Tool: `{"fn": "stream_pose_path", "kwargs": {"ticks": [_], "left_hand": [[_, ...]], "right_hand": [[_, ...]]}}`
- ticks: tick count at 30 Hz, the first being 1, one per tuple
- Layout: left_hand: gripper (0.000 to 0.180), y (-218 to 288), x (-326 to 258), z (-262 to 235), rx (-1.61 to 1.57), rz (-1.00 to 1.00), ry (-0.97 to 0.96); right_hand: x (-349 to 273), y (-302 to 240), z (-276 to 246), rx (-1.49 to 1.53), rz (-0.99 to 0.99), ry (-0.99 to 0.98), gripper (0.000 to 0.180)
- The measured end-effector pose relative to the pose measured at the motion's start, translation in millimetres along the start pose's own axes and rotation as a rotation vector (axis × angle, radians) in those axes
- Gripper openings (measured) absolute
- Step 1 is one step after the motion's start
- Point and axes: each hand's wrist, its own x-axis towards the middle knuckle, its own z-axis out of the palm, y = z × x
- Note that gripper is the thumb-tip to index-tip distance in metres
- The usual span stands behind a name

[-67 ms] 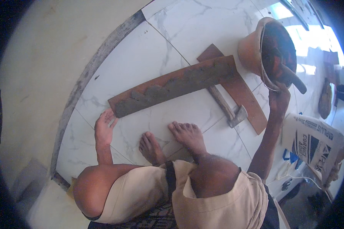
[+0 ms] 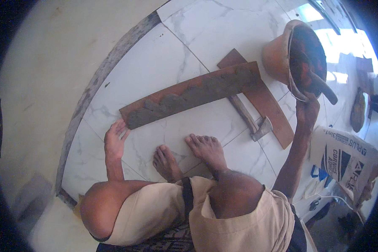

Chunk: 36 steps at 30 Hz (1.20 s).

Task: The person applies adhesive to the back of a rectangular tile using a trowel, then places the tile onto the floor and presses it into place. The person repeats this process for a second tile, tapping it with a hammer to ensure it is level.

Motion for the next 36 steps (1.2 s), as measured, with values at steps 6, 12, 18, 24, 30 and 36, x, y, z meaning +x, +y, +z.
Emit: {"fn": "stream_pose_path", "kwargs": {"ticks": [6,12,18,24,30,36], "left_hand": [[0.061,28.4,-24.6,18.9,0.163,0.160,0.211],[0.077,104.2,-57.3,59.3,0.300,0.431,-0.139],[0.107,132.6,-117.7,71.3,0.036,0.509,-0.382],[0.082,93.8,-181.8,6.8,-0.053,0.463,-0.026],[0.036,31.8,-219.5,-58.8,-0.423,0.265,0.509],[0.032,-17.7,-210.8,-97.5,-0.569,0.304,0.470]], "right_hand": [[-73.0,-26.6,110.3,0.121,0.035,0.118,0.019],[-142.1,-67.4,173.7,0.083,0.208,-0.277,0.038],[-132.8,-6.5,156.9,-0.288,0.535,-0.455,0.045],[-196.0,73.6,254.2,-0.369,0.857,-1.165,0.028],[-265.3,115.5,316.5,-0.543,0.832,-1.566,0.023],[-295.5,167.5,313.1,-0.567,0.860,-1.682,0.034]]}}
